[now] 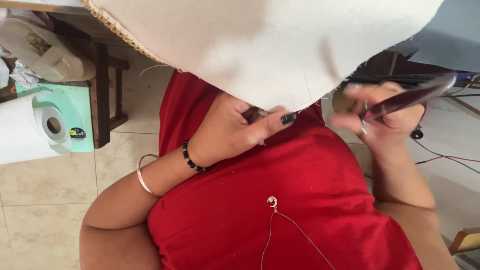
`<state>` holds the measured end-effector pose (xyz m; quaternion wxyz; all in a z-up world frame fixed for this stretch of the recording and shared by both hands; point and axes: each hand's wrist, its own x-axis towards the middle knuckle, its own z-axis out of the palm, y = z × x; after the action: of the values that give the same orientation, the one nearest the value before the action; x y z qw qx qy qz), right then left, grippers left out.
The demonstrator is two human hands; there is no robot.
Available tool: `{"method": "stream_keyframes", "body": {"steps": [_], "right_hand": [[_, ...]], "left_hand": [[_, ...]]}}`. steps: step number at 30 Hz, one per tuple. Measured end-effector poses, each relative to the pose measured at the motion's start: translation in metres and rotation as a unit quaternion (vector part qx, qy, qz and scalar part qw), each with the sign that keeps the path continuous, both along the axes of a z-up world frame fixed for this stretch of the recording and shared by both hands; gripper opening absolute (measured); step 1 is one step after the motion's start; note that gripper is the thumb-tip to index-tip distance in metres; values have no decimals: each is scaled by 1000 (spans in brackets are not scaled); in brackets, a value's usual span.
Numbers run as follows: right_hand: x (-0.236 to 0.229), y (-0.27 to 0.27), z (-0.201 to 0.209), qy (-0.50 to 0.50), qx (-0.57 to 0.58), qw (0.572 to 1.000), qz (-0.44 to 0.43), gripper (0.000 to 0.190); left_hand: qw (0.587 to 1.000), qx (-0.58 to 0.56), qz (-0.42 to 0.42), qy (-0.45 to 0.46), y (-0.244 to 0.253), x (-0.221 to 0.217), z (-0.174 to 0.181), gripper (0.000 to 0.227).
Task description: Trimming excess fabric from the edges of a workpiece using scissors and then handling gold trim for assembly.
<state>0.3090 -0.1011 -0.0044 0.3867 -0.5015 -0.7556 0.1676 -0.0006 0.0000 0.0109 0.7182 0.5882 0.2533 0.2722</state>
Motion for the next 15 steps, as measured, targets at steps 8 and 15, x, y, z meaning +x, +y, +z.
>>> {"method": "stream_keyframes", "body": {"steps": [8, 15], "right_hand": [[-14, 51, -14, -292, 353, 882, -108, 27], [-18, 55, -8, -301, 353, 875, -134, 12]], "left_hand": [[997, -2, -10, 82, 2, -8, -18, 28], [995, -54, 45, 77, 1, -13, -25, 47]]}}
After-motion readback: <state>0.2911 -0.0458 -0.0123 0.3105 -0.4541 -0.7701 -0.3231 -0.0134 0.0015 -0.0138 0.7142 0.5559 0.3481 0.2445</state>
